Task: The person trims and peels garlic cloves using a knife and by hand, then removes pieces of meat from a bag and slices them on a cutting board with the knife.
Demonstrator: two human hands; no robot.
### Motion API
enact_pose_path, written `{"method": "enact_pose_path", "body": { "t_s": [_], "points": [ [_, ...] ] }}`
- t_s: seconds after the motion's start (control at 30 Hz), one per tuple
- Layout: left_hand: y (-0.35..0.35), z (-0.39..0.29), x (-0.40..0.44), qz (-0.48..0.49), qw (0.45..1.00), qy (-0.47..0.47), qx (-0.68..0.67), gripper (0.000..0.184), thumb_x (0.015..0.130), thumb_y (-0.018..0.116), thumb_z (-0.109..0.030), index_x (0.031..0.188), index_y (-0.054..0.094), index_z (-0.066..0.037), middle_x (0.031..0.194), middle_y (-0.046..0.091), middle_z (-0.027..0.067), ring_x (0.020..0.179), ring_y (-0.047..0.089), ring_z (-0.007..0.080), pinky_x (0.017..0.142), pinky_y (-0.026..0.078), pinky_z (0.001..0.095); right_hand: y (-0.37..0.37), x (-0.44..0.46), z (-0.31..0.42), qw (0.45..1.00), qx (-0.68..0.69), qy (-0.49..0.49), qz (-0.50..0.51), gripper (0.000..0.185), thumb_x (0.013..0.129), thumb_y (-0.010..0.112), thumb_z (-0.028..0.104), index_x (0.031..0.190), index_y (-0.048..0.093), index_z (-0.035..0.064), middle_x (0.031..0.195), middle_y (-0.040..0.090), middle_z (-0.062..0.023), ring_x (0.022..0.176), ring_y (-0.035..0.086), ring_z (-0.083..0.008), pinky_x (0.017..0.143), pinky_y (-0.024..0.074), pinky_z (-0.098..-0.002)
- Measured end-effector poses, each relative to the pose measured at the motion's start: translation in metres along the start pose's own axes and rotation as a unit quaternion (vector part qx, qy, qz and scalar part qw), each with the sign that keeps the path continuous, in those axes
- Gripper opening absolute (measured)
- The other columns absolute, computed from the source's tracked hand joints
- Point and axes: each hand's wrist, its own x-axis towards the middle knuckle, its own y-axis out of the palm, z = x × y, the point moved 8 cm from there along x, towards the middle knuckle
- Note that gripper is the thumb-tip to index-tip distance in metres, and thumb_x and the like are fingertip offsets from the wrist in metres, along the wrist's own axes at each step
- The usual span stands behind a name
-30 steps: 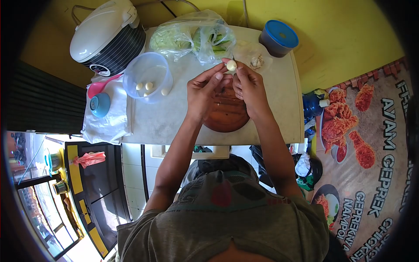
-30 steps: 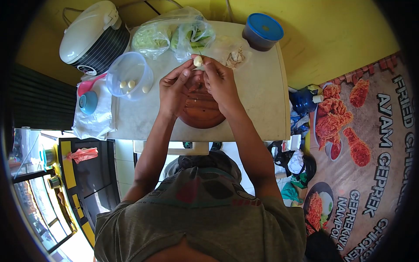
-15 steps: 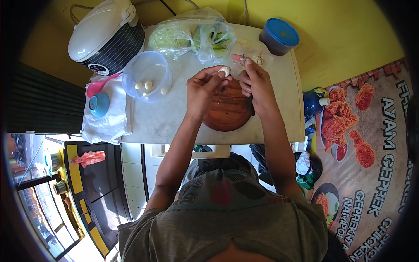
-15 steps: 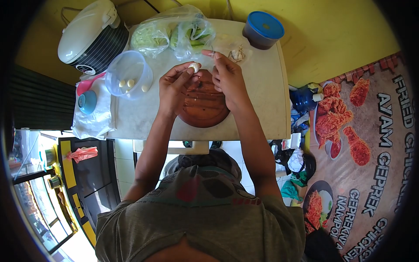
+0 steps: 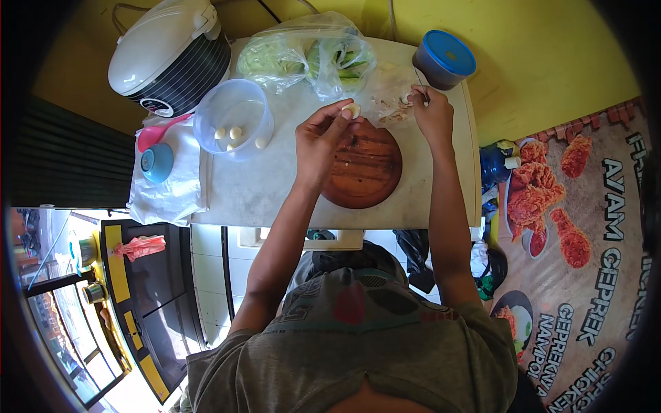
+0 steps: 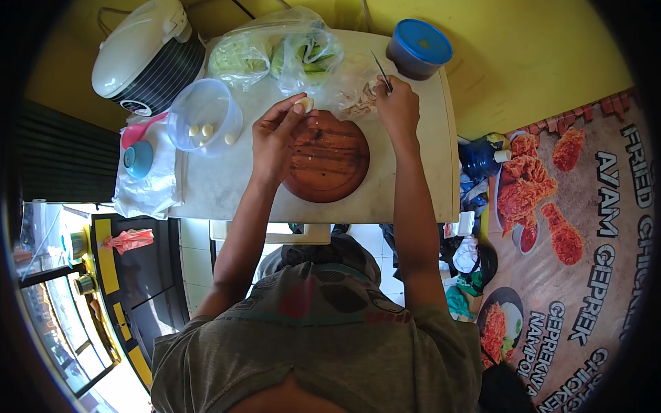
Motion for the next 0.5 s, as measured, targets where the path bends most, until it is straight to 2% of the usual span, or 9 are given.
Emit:
{"method": "enact_pose_path", "body": {
  "t_s": [0.03, 0.1, 0.23, 0.3, 0.33, 0.4, 0.43, 0.5],
  "points": [
    [-0.001, 0.0, 0.0, -0.001, 1.0, 0.0, 0.0, 0.026, 0.093, 0.061, -0.006, 0.115, 0.059, 0.008, 0.102, 0.066, 0.0136, 0.09, 0.067, 0.0181, 0.081, 0.056, 0.0269, 0.002, 0.0, -0.003, 1.0, 0.0, -0.001, 0.001, 0.025, 0.092, 0.056, 0.023, 0.101, 0.071, 0.0047, 0.088, 0.072, -0.0122, 0.086, 0.07, -0.0254, 0.077, 0.0509, -0.0337],
    [-0.001, 0.0, 0.001, 0.01, 1.0, 0.017, 0.01, 0.026, 0.093, 0.061, -0.006, 0.115, 0.059, 0.006, 0.101, 0.066, 0.0135, 0.092, 0.067, 0.0191, 0.082, 0.056, 0.0271, 0.001, -0.001, 0.001, 0.999, -0.004, -0.042, -0.028, 0.025, 0.091, 0.058, 0.026, 0.104, 0.072, 0.0107, 0.084, 0.07, -0.015, 0.084, 0.067, -0.0352, 0.073, 0.0505, -0.0421],
    [0.002, 0.003, 0.001, 0.029, 0.999, 0.028, 0.007, 0.026, 0.092, 0.062, -0.005, 0.116, 0.059, 0.005, 0.102, 0.066, 0.0135, 0.092, 0.067, 0.0197, 0.081, 0.056, 0.0273, 0.0, -0.008, 0.006, 0.999, 0.0, -0.038, 0.002, 0.027, 0.092, 0.056, 0.026, 0.111, 0.07, 0.0127, 0.085, 0.07, -0.0157, 0.083, 0.067, -0.0348, 0.073, 0.0503, -0.042],
    [0.004, 0.002, 0.0, 0.03, 0.998, 0.053, -0.01, 0.022, 0.09, 0.066, -0.009, 0.11, 0.064, 0.001, 0.092, 0.07, 0.0086, 0.082, 0.065, 0.011, 0.068, 0.052, 0.0224, -0.008, -0.014, 0.023, 0.995, 0.005, -0.094, -0.041, 0.03, 0.095, 0.053, 0.027, 0.12, 0.065, 0.0157, 0.079, 0.069, -0.0149, 0.076, 0.066, -0.0335, 0.071, 0.0499, -0.0421],
    [0.004, 0.001, -0.001, 0.03, 0.998, 0.052, -0.009, 0.022, 0.09, 0.066, -0.009, 0.11, 0.064, 0.001, 0.092, 0.07, 0.0086, 0.082, 0.065, 0.011, 0.068, 0.052, 0.0224, -0.016, -0.02, 0.037, 0.995, 0.006, -0.094, -0.041, 0.03, 0.095, 0.053, 0.027, 0.12, 0.065, 0.0157, 0.079, 0.069, -0.0149, 0.076, 0.066, -0.0335, 0.071, 0.0499, -0.0421],
    [0.005, 0.002, -0.002, 0.031, 0.999, 0.04, -0.006, 0.02, 0.089, 0.068, -0.009, 0.107, 0.065, 0.002, 0.091, 0.07, 0.0081, 0.081, 0.066, 0.0114, 0.067, 0.052, 0.0219, -0.007, -0.039, 0.052, 0.985, 0.104, -0.011, 0.135, 0.034, 0.098, 0.05, 0.029, 0.128, 0.06, 0.0176, 0.076, 0.067, -0.0134, 0.071, 0.065, -0.0311, 0.068, 0.0498, -0.0402],
    [0.006, 0.002, -0.002, 0.03, 0.999, 0.039, -0.006, 0.02, 0.089, 0.068, -0.009, 0.107, 0.065, 0.002, 0.091, 0.07, 0.0081, 0.081, 0.066, 0.0114, 0.067, 0.052, 0.0219, -0.009, -0.049, 0.059, 0.985, 0.105, -0.01, 0.136, 0.034, 0.098, 0.05, 0.029, 0.128, 0.06, 0.0176, 0.076, 0.067, -0.0134, 0.071, 0.065, -0.0311, 0.068, 0.0498, -0.0402],
    [0.007, 0.002, -0.003, 0.025, 0.999, 0.043, -0.001, 0.019, 0.087, 0.07, -0.007, 0.103, 0.067, 0.002, 0.09, 0.07, 0.0072, 0.077, 0.064, 0.0101, 0.066, 0.051, 0.0213, -0.005, -0.073, 0.09, 0.969, 0.119, -0.133, 0.169, 0.036, 0.099, 0.048, 0.032, 0.132, 0.056, 0.0191, 0.076, 0.066, -0.0118, 0.069, 0.065, -0.0287, 0.066, 0.0501, -0.0373]
  ]
}}
